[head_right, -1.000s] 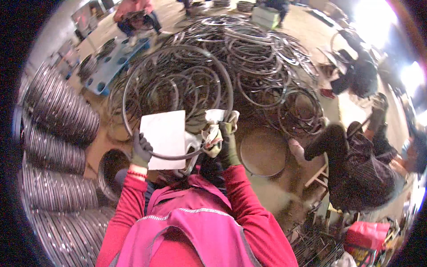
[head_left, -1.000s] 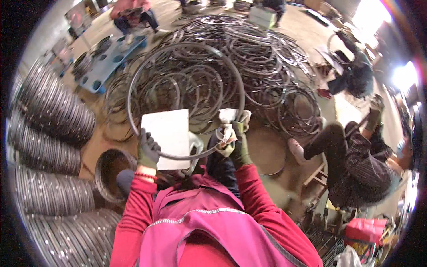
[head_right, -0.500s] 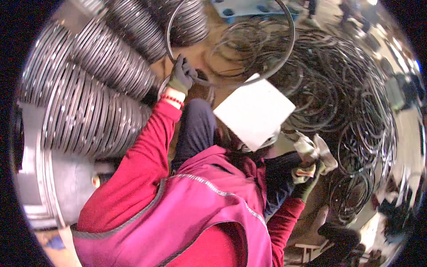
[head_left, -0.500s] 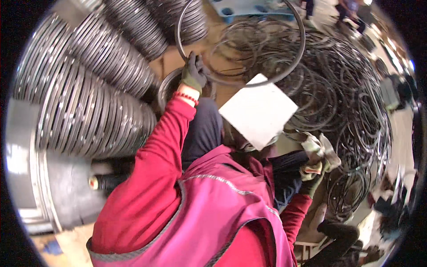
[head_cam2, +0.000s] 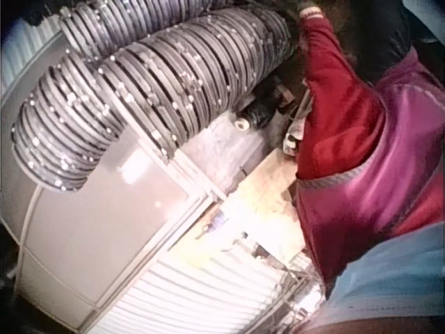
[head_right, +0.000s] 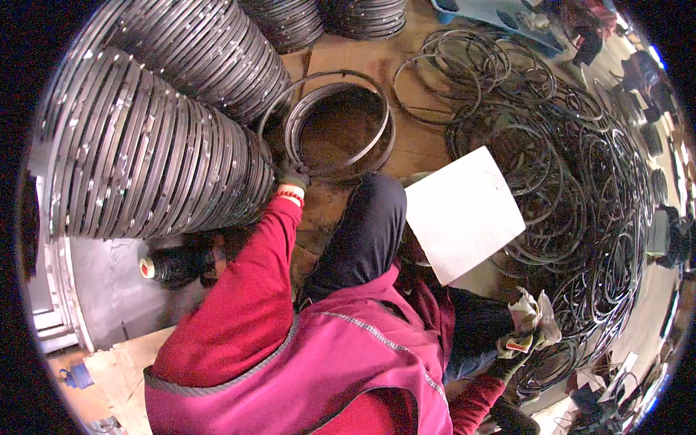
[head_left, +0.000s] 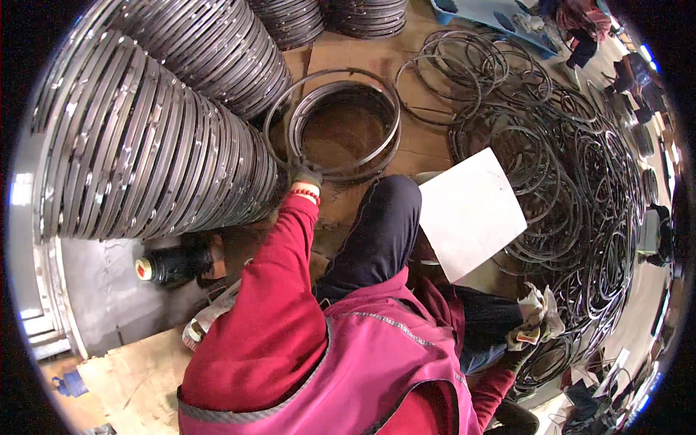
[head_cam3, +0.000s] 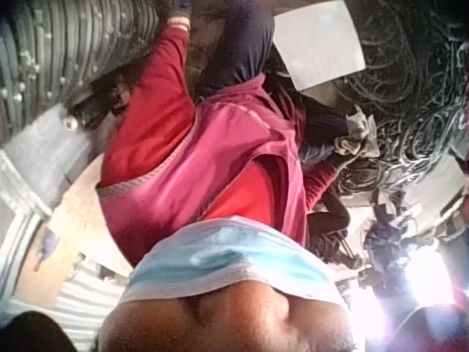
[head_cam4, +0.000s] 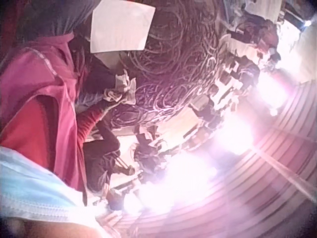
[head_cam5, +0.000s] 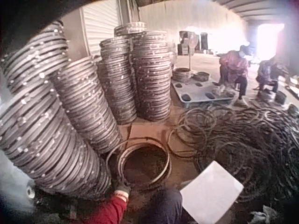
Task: The recorder is cleaning and polishing large metal rings using a cloth and a wire brush while sitting in a workshop.
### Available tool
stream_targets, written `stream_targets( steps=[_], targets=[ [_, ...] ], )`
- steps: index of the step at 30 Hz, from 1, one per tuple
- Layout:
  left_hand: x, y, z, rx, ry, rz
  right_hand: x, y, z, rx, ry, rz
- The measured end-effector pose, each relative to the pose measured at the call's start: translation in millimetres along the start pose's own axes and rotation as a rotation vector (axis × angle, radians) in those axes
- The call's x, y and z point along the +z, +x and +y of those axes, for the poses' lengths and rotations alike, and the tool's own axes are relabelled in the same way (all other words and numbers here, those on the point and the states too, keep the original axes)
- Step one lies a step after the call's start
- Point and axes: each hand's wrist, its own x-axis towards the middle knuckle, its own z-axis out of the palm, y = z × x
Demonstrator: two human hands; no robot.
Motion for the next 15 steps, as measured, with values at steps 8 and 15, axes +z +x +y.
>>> stream_targets(
  steps=[8, 15],
  targets=[
    [32.4, -28.9, 0.0, -0.189, -0.155, 0.127, 0.6, 52.6, -146.6, 0.104, -0.303, -0.132],
    [50.1, -13.2, -18.7, -0.287, -0.326, 0.21, -13.4, 5.0, -160.1, 0.539, 0.073, -0.138]
  ],
)
